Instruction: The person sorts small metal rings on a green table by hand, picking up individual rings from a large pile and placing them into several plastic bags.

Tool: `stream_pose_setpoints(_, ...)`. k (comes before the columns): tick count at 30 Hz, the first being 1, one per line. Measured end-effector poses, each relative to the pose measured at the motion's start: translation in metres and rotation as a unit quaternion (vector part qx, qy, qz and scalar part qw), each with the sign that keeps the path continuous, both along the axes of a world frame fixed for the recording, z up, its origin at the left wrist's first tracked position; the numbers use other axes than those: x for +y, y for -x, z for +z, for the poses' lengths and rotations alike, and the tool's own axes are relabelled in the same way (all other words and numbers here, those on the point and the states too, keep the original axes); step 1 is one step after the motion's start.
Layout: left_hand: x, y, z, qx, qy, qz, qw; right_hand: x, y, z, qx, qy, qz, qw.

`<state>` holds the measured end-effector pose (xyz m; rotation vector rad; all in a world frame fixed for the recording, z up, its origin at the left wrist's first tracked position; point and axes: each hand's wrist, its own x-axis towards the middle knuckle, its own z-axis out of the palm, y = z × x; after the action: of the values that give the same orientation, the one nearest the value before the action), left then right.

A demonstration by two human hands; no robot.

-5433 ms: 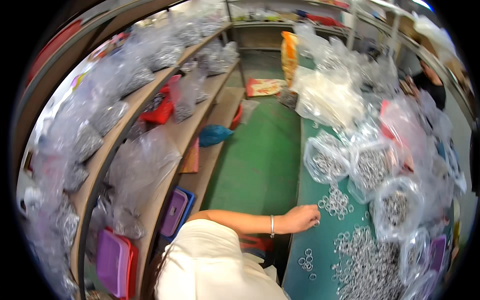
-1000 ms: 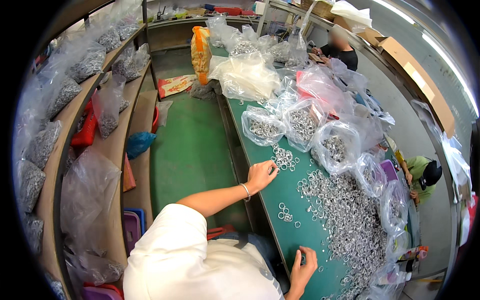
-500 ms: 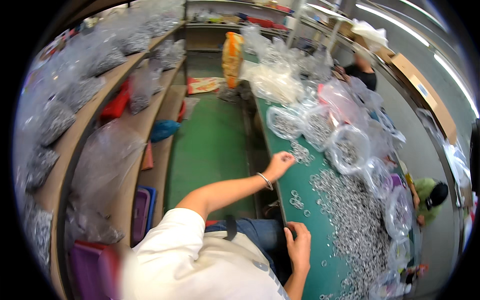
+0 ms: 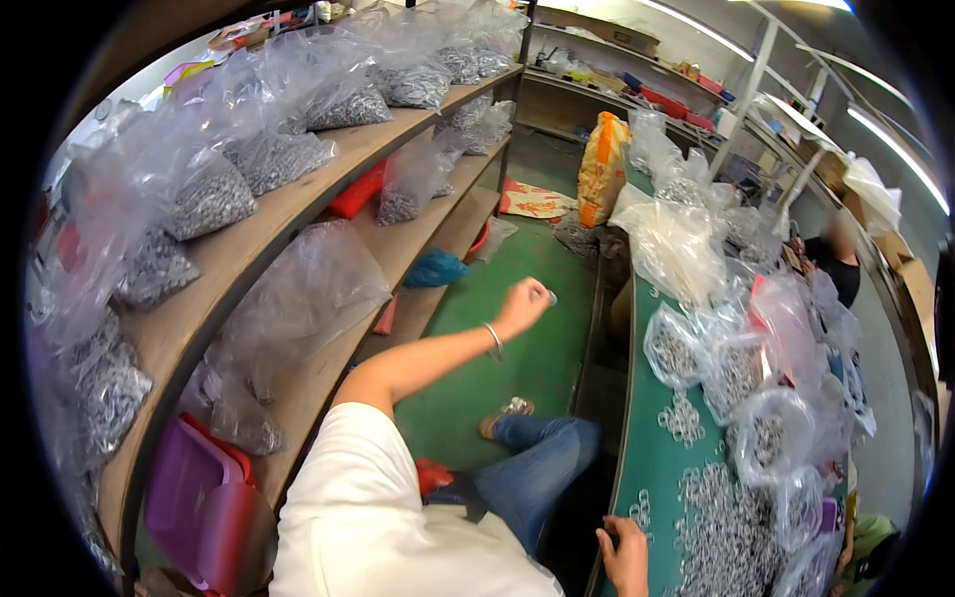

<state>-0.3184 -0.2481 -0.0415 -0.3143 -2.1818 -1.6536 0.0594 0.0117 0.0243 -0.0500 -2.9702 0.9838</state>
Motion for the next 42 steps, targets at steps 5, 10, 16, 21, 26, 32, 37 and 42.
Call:
stream_pose_setpoints(5,-0.119,0.170,0.001,0.005,-0.048,0.126,0.991,-0.007,0.067,0.010,-0.014,-0.001,0.030,0.999)
stream_pose_setpoints(10,-0.200,0.290,0.041,0.042,0.083,0.281,0.955,-0.008,0.125,-0.003,0.007,-0.025,-0.016,1.000)
stream_pose_setpoints(16,-0.275,0.391,0.057,0.050,0.235,0.273,0.931,0.009,0.142,-0.045,0.074,-0.055,-0.005,0.996)
stream_pose_setpoints(21,-0.285,0.436,0.040,-0.036,0.160,0.286,0.944,0.007,0.147,-0.052,0.130,-0.113,0.015,0.985)
stream_pose_setpoints(26,-0.316,0.457,0.023,0.009,0.321,0.357,0.877,0.028,0.142,-0.065,0.100,-0.108,0.067,0.987)
stream_pose_setpoints(32,-0.294,0.458,0.023,0.002,0.318,0.320,0.892,0.029,0.138,-0.067,0.050,-0.128,0.059,0.989)
stream_pose_setpoints(37,-0.304,0.446,0.024,-0.127,0.508,0.360,0.772,0.036,0.102,-0.091,-0.110,-0.096,-0.089,0.985)
stream_pose_setpoints(42,-0.309,0.437,0.033,-0.208,0.562,0.339,0.725,0.033,0.117,-0.079,-0.037,-0.112,-0.032,0.993)
